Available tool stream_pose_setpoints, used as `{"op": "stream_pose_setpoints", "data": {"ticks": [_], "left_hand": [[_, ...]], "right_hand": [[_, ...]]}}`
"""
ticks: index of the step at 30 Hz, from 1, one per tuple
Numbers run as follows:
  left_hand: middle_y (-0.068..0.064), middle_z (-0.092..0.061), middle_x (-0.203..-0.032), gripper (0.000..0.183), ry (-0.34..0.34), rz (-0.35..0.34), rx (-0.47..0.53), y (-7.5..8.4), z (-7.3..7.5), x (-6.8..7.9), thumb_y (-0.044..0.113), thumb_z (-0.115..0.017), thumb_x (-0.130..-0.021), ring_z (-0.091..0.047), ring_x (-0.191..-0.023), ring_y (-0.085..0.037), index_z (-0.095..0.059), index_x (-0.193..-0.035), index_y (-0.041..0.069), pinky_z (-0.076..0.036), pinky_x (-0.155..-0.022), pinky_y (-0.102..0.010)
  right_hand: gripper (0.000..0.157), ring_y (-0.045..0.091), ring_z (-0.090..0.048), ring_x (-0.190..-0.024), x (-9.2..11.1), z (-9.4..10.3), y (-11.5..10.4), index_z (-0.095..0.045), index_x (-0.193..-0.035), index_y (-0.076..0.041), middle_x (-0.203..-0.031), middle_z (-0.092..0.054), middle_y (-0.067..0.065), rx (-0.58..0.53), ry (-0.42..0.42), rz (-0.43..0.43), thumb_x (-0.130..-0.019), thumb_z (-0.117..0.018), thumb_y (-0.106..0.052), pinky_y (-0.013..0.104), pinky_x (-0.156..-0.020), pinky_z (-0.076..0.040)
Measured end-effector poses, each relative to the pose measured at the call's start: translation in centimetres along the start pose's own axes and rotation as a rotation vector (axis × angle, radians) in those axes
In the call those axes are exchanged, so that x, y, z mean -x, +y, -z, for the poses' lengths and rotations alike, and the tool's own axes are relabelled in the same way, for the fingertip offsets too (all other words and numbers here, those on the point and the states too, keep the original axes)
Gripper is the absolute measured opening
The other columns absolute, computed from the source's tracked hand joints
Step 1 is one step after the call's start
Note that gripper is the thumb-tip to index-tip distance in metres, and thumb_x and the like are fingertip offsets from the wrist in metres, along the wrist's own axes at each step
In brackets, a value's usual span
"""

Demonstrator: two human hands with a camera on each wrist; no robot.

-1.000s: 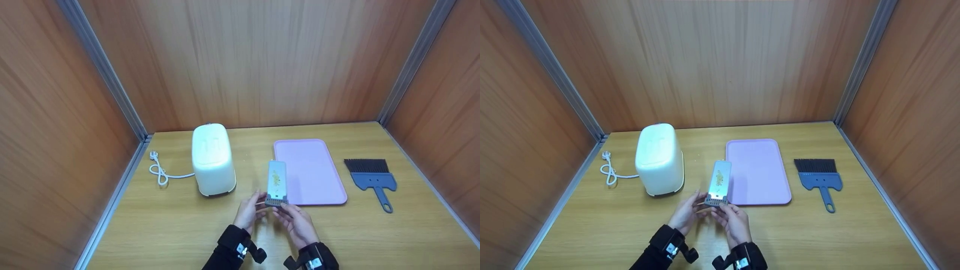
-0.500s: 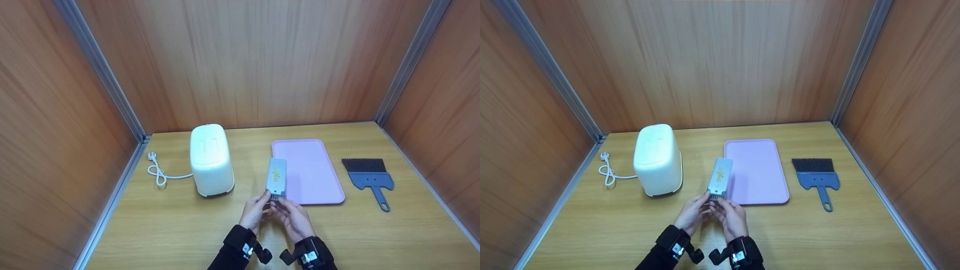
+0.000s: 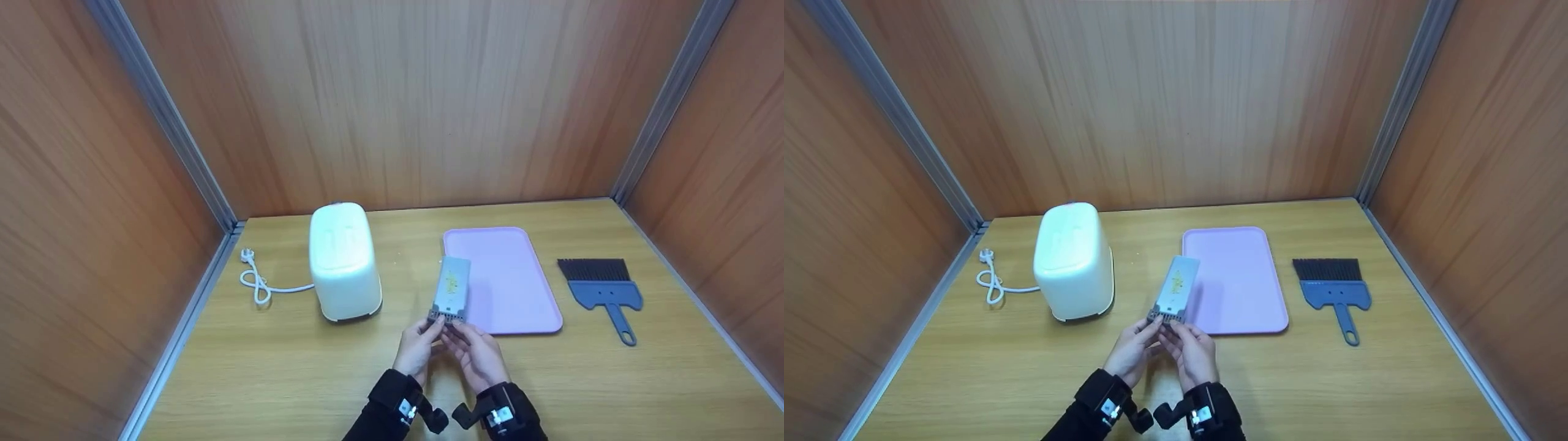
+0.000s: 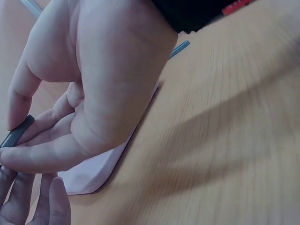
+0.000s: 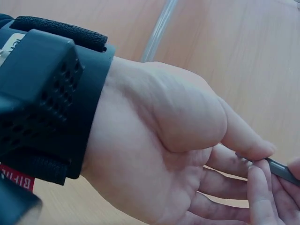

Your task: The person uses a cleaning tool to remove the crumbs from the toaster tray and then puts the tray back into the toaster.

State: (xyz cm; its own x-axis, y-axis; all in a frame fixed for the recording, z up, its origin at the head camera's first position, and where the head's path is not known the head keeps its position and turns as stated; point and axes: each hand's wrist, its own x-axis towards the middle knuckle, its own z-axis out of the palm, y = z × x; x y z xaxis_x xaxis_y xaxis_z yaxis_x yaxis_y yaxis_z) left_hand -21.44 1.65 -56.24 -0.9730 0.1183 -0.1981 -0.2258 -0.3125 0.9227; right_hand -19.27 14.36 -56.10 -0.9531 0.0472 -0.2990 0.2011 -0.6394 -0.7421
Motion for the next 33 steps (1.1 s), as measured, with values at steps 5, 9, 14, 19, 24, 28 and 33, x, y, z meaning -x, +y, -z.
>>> {"op": "stream_pose_setpoints", "data": {"ticks": [5,9,14,19,24,28,33], "left_hand": [[-0.003,-0.071,-0.103,0.026,0.005,-0.006,0.032,0.2,-0.1,0.0,0.019,-0.062,-0.109,-0.062,-0.096,-0.018,-0.072,-0.116,-0.004,-0.053,-0.085,-0.031],[-0.003,-0.072,-0.103,0.029,0.013,-0.018,0.043,0.3,-0.1,-0.2,0.018,-0.06,-0.11,-0.062,-0.096,-0.017,-0.07,-0.12,-0.007,-0.05,-0.084,-0.03],[-0.003,-0.073,-0.1,0.027,0.03,-0.025,0.048,0.4,0.0,-0.1,0.017,-0.06,-0.109,-0.062,-0.092,-0.016,-0.07,-0.115,-0.008,-0.049,-0.082,-0.027],[-0.001,-0.071,-0.094,0.026,0.037,-0.029,0.048,0.6,0.1,-0.1,0.017,-0.06,-0.109,-0.064,-0.089,-0.015,-0.071,-0.109,-0.007,-0.05,-0.081,-0.028],[-0.003,-0.075,-0.098,0.027,0.054,-0.035,0.041,0.8,0.2,-0.4,0.017,-0.061,-0.109,-0.066,-0.092,-0.015,-0.07,-0.112,-0.008,-0.051,-0.085,-0.03],[-0.004,-0.074,-0.098,0.027,0.079,-0.041,0.049,0.9,0.1,-0.5,0.015,-0.061,-0.108,-0.065,-0.091,-0.016,-0.07,-0.111,-0.01,-0.05,-0.084,-0.03],[-0.002,-0.071,-0.089,0.026,0.116,-0.058,0.05,1.0,-0.1,-0.6,0.012,-0.061,-0.108,-0.063,-0.082,-0.014,-0.07,-0.108,-0.012,-0.05,-0.078,-0.027]], "right_hand": [[0.036,0.015,-0.075,-0.094,0.0,-0.4,0.1,-0.051,-0.137,0.012,-0.103,-0.077,0.01,0.032,0.007,-0.011,-0.108,-0.06,-0.007,0.025,-0.091,-0.061],[0.031,0.016,-0.075,-0.092,0.1,-0.5,0.2,-0.055,-0.133,0.011,-0.101,-0.077,0.011,0.032,-0.013,-0.013,-0.107,-0.061,-0.006,0.026,-0.089,-0.062],[0.024,0.015,-0.076,-0.09,0.1,-0.5,0.3,-0.063,-0.126,0.007,-0.1,-0.078,0.01,0.042,-0.026,-0.03,-0.107,-0.063,-0.008,0.026,-0.085,-0.063],[0.02,0.013,-0.074,-0.086,0.1,-0.6,0.4,-0.07,-0.121,0.003,-0.101,-0.079,0.008,0.084,-0.014,-0.022,-0.107,-0.064,-0.01,0.025,-0.079,-0.064],[0.016,0.014,-0.075,-0.084,0.1,-0.8,0.6,-0.074,-0.116,0.001,-0.101,-0.08,0.009,0.089,0.0,-0.016,-0.105,-0.067,-0.009,0.026,-0.078,-0.064],[0.018,0.015,-0.075,-0.084,0.2,-1.0,0.8,-0.073,-0.117,0.002,-0.101,-0.08,0.011,0.107,0.005,-0.015,-0.105,-0.067,-0.01,0.027,-0.079,-0.065],[0.022,0.015,-0.074,-0.084,0.3,-1.4,1.0,-0.074,-0.119,0.003,-0.1,-0.08,0.009,0.142,0.023,0.0,-0.105,-0.069,-0.012,0.029,-0.079,-0.065]]}}
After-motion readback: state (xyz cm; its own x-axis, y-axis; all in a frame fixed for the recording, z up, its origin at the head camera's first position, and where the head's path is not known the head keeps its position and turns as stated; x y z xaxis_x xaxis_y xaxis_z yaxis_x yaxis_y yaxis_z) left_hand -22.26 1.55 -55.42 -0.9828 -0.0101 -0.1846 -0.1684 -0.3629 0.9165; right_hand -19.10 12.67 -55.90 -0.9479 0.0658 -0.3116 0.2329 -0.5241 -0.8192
